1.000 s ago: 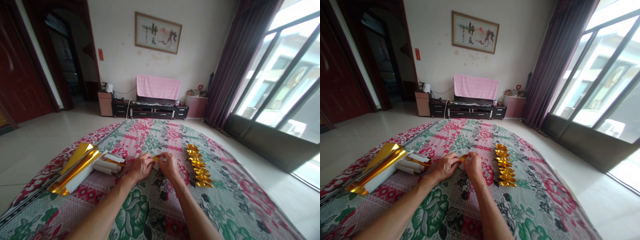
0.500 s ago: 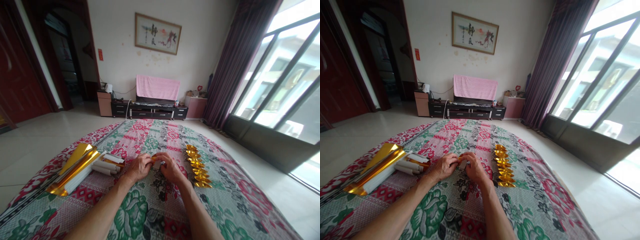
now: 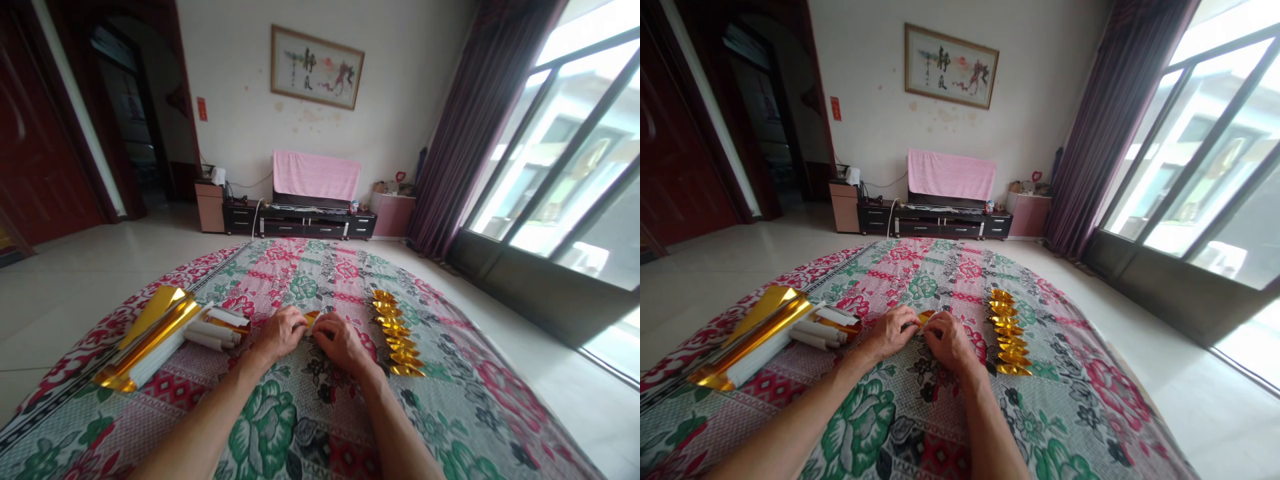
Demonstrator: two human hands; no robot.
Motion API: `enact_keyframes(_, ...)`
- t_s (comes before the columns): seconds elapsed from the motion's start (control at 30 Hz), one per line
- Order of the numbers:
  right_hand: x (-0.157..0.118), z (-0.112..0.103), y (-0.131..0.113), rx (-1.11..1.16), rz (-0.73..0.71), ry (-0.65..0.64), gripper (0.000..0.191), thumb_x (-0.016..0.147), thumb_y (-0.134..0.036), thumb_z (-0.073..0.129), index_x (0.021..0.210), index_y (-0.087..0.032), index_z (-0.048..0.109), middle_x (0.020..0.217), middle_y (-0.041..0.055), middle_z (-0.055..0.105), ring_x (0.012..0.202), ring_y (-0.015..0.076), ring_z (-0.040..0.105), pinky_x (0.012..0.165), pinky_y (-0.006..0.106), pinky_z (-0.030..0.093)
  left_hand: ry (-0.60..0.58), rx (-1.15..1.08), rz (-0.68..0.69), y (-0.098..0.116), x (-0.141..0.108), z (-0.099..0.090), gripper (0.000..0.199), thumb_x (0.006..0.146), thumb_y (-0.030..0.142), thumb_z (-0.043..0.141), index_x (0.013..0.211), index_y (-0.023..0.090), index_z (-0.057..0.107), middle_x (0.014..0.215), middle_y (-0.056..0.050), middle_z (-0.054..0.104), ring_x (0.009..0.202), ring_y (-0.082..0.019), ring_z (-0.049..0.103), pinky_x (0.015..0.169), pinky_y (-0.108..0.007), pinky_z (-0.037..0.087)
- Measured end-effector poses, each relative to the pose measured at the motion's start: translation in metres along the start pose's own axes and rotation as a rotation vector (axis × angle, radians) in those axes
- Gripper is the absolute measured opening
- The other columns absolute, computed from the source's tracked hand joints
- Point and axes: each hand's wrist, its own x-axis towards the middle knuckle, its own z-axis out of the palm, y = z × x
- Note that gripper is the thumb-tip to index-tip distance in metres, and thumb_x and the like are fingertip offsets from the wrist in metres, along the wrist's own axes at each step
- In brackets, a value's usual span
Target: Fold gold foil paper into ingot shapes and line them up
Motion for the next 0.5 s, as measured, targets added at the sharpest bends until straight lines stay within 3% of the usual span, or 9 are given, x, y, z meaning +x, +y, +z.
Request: enact_keyframes(0.5,0.0044,0.0039,-0.0026,-0.176,0.137,0.049,0.011,0.075,-0.014,0.057,0.068,-0.018,0.065,0.072,0.0007,0.057,0.064,0.0101,0.053,0.062,0.019,0.038,-0.007,-0.043,-0.043,-0.0035,0.0019,0.0028,0.011,0.075,0.015,0.055,0.079,0.019,0.064,0.085,-0.004,0.06,0.086,-0.016,0.055,0.083,-0.032,0.044)
